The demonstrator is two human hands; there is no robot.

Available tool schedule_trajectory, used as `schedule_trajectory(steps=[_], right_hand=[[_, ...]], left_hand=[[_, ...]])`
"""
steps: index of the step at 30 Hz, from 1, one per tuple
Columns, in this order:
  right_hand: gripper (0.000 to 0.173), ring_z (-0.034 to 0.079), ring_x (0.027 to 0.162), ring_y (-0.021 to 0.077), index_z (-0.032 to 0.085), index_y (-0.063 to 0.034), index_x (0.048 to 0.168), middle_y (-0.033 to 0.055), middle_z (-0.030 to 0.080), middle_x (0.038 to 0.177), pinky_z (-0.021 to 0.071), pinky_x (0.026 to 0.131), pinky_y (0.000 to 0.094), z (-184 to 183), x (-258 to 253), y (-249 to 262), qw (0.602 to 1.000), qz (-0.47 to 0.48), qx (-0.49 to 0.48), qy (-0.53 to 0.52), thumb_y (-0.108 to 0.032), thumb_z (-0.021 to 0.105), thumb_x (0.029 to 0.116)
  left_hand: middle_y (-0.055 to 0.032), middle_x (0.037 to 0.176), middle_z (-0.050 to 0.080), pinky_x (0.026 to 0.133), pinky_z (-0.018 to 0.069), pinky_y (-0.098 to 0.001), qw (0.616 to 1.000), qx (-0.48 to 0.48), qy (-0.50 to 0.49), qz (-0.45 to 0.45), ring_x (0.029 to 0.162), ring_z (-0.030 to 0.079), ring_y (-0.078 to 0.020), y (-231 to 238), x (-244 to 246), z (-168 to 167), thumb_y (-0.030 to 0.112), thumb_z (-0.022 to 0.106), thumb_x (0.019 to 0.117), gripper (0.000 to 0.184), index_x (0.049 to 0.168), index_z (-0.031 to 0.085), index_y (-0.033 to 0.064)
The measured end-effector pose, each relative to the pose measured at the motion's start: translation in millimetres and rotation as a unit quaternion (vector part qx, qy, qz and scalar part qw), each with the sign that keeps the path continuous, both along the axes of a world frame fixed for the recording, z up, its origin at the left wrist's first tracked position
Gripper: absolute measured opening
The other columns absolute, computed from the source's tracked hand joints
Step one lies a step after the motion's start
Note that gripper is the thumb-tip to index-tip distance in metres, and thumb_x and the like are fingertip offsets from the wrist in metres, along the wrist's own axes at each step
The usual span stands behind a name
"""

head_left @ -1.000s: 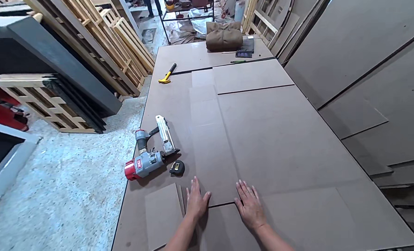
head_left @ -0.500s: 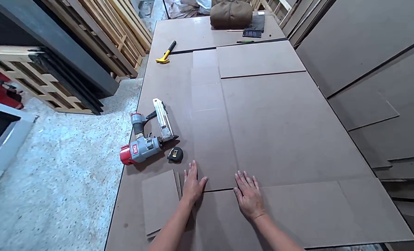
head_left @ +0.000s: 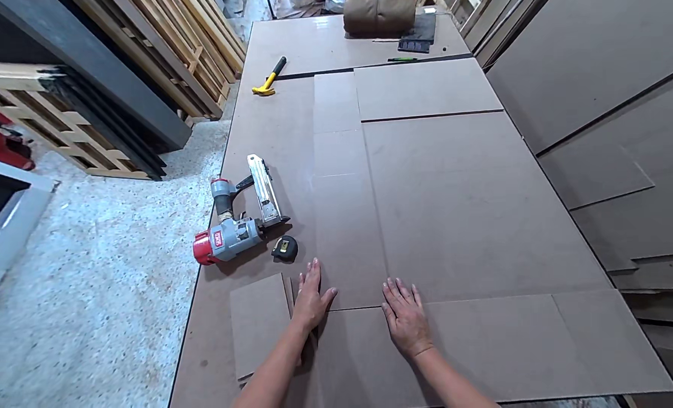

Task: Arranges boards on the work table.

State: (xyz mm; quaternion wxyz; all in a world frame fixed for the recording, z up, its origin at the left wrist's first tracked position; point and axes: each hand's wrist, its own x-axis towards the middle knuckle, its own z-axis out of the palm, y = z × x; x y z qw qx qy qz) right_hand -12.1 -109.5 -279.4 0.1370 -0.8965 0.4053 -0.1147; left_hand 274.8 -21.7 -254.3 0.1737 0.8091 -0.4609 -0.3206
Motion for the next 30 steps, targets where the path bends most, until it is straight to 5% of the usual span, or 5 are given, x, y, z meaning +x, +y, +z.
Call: schedule_trajectory(steps=[12, 20, 24, 27, 30], right_hand=[[0.047, 0.047, 0.146, 0.0225, 0.065, -0.0207, 0.142, -0.0034, 0.058, 0.15, 0.0274, 0.123, 0.0615, 1, 1, -2, 0.999, -0.002, -0.007, -0.038, -0.031, 0.035, 0.1071], [0.047, 0.04, 0.151, 0.0203, 0.061, -0.0208, 0.145, -0.0053, 0.053, 0.155, 0.0239, 0.125, 0.0587, -4, 2, 1, 1.0, -0.006, -0.01, -0.027, -0.031, 0.035, 0.108], [0.048, 0.038, 0.151, 0.0199, 0.06, -0.0201, 0.146, -0.0048, 0.052, 0.156, 0.0219, 0.126, 0.0591, -6, 2, 0, 1.0, -0.002, -0.009, -0.022, -0.032, 0.034, 0.1084], [0.048, 0.038, 0.151, 0.0193, 0.059, -0.0212, 0.148, -0.0053, 0.051, 0.157, 0.0223, 0.126, 0.0583, -6, 2, 1, 1.0, -0.001, -0.011, -0.009, -0.032, 0.033, 0.1088], [0.049, 0.038, 0.151, 0.0187, 0.058, -0.0216, 0.148, -0.0059, 0.05, 0.157, 0.0221, 0.126, 0.0579, -3, 3, 2, 1.0, -0.005, -0.008, -0.004, -0.033, 0.031, 0.1089]], left_hand=[[-0.01, 0.172, 0.019, 0.131, 0.0069, -0.0448, 0.999, 0.03, -0.007, 0.01, 0.16, 0.011, -0.0194, -6, -5, 15, 0.054, 0.061, 0.0983, 0.093, 0.165, 0.018, 0.0062], [-0.003, 0.168, 0.034, 0.126, 0.0286, -0.0456, 0.996, 0.042, 0.059, 0.044, 0.154, 0.032, -0.0198, 17, -8, 44, 0.011, 0.043, 0.1091, 0.055, 0.163, 0.033, 0.0136], [0.001, 0.161, 0.046, 0.118, 0.0424, -0.0481, 0.995, 0.033, 0.048, 0.08, 0.142, 0.051, -0.0178, 44, -14, 56, 0.018, 0.042, 0.1101, 0.053, 0.162, 0.034, 0.0186], [-0.0082, 0.166, 0.037, 0.124, 0.0317, -0.0521, 0.99, -0.032, -0.074, 0.117, 0.154, 0.033, -0.0255, 86, -11, 60, 0.024, 0.06, 0.1009, 0.063, 0.159, 0.039, 0.0118], [-0.0183, 0.172, 0.012, 0.126, 0.0175, -0.062, 0.972, 0.06, -0.145, 0.174, 0.158, 0.017, -0.0366, 122, -2, 55, 0.06, 0.079, 0.0801, 0.11, 0.163, 0.028, 0.0075]])
